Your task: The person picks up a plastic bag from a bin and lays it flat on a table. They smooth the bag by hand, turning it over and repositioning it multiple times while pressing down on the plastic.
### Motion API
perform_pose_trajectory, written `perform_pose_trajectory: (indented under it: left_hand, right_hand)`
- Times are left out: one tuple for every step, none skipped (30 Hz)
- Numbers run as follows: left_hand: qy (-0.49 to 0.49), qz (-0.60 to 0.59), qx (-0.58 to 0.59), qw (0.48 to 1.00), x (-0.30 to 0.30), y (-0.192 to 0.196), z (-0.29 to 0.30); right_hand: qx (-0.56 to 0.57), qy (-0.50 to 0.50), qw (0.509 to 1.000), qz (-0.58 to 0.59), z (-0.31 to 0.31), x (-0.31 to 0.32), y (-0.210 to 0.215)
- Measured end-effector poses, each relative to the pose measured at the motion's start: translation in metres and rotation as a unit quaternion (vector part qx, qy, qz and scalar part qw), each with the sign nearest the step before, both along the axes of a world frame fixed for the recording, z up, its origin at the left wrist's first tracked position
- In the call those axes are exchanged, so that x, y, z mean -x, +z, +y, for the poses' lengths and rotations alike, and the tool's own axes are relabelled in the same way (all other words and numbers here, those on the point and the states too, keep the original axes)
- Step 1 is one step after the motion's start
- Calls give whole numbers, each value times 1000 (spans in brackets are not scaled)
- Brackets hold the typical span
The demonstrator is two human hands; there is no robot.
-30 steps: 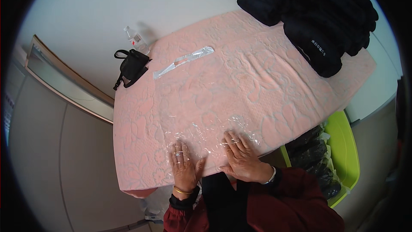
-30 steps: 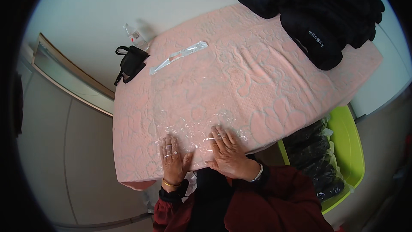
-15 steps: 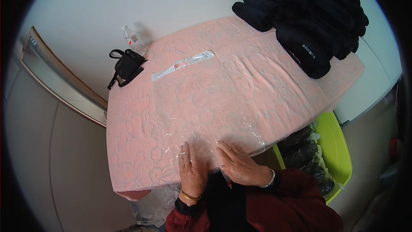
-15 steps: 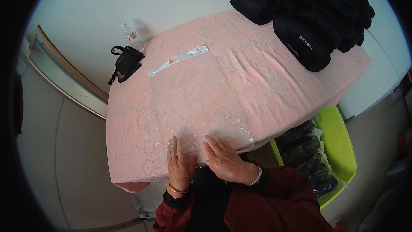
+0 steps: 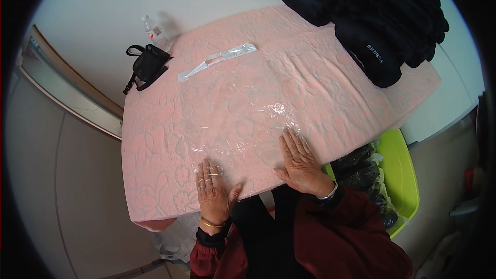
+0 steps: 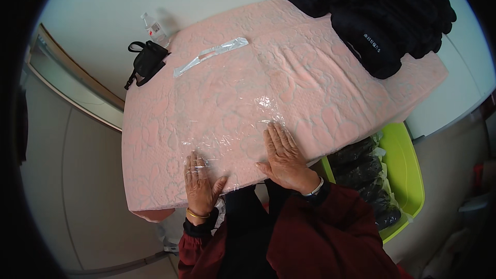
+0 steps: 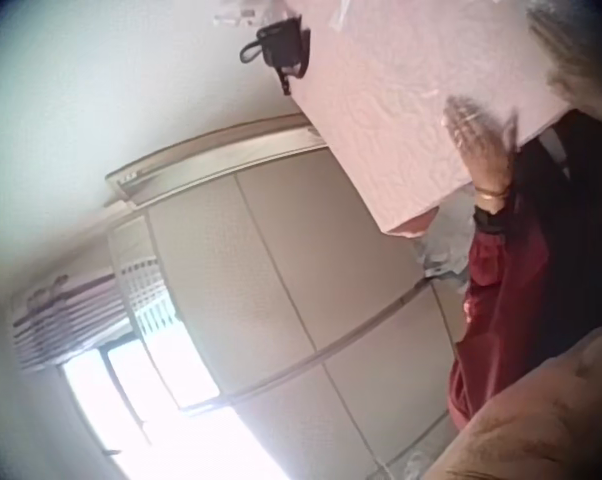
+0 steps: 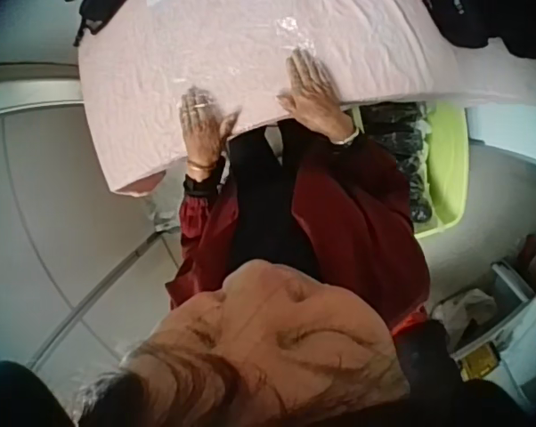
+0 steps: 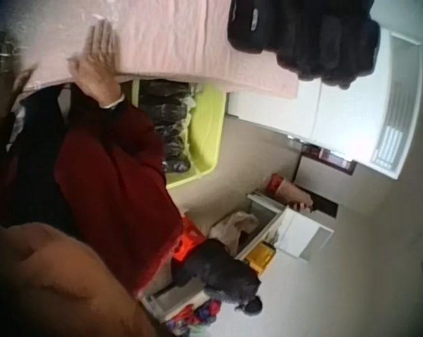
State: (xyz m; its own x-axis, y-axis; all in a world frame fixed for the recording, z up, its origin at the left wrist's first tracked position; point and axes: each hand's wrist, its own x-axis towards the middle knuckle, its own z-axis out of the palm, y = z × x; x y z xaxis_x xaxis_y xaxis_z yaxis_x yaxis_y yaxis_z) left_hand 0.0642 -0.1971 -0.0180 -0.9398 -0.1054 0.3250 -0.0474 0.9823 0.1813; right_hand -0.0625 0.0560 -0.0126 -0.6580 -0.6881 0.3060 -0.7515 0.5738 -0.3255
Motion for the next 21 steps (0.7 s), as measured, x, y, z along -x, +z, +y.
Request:
perform_pose_trajectory:
  left_hand:
    - [6, 0, -3, 1000, 2, 0, -1]
    - [12, 1, -6, 1000, 4, 0, -1]
    - [17, -2, -7, 1000, 4, 0, -1]
    - [16, -3, -13, 1000, 3, 0, -1]
    - [14, -4, -19, 1000, 3, 0, 0]
    - [12, -4, -23, 1000, 3, -1, -1]
    - [15, -5, -23, 1000, 3, -1, -1]
    - [13, 7, -22, 1000, 4, -3, -1]
    - [10, 19, -21, 1000, 4, -4, -1]
    - [7, 31, -20, 999, 4, -5, -1]
    - [7, 32, -20, 999, 4, -5, -1]
    - [9, 30, -24, 999, 4, -6, -1]
    - [12, 30, -28, 999, 4, -6, 0]
    - [14, 29, -32, 999, 3, -5, 0]
    - [14, 32, -32, 999, 2, -3, 0]
    - [-6, 39, -24, 999, 1, 0, -2]
    - [-26, 47, -16, 998, 1, 3, -4]
    - [-45, 54, -8, 997, 0, 5, -5]
    - [-47, 58, -6, 997, -1, 8, -6]
    - [-69, 56, -57, 994, -3, 9, -6]
    - [-90, 51, -107, 989, -8, 10, -6]
  right_hand:
    - [4, -1, 1000, 0, 0, 2, 1]
    - [8, -2, 1000, 0, -1, 3, 1]
    - [13, -3, 1000, 0, -2, 3, 1]
    - [11, 2, 1000, -3, -1, 1, 1]
    - [17, -1, 1000, -10, 1, -2, 3]
    - [24, -5, 1000, -17, 2, -4, 3]
    - [31, -10, 999, -23, 2, -5, 4]
    - [31, -7, 999, -25, 1, -5, 3]
    - [42, -8, 999, -24, -1, -5, 3]
    - [54, -10, 998, -22, -2, -4, 2]
    - [65, -14, 998, -19, -2, -3, 2]
    - [65, -14, 998, -18, -2, -3, 2]
    - [77, -10, 997, -27, -2, -4, 2]
    - [88, -6, 995, -36, -2, -4, 2]
    - [100, -2, 994, -45, -2, -5, 2]
    - [102, -2, 994, -41, -1, -5, 2]
    - [101, 0, 994, -35, 1, -7, 1]
    - [101, 2, 994, -29, 3, -9, 2]
    - [101, 3, 995, -23, 5, -9, 2]
    - [102, 2, 995, -19, 8, -9, 5]
    - [122, 41, 991, -43, 11, -13, 12]
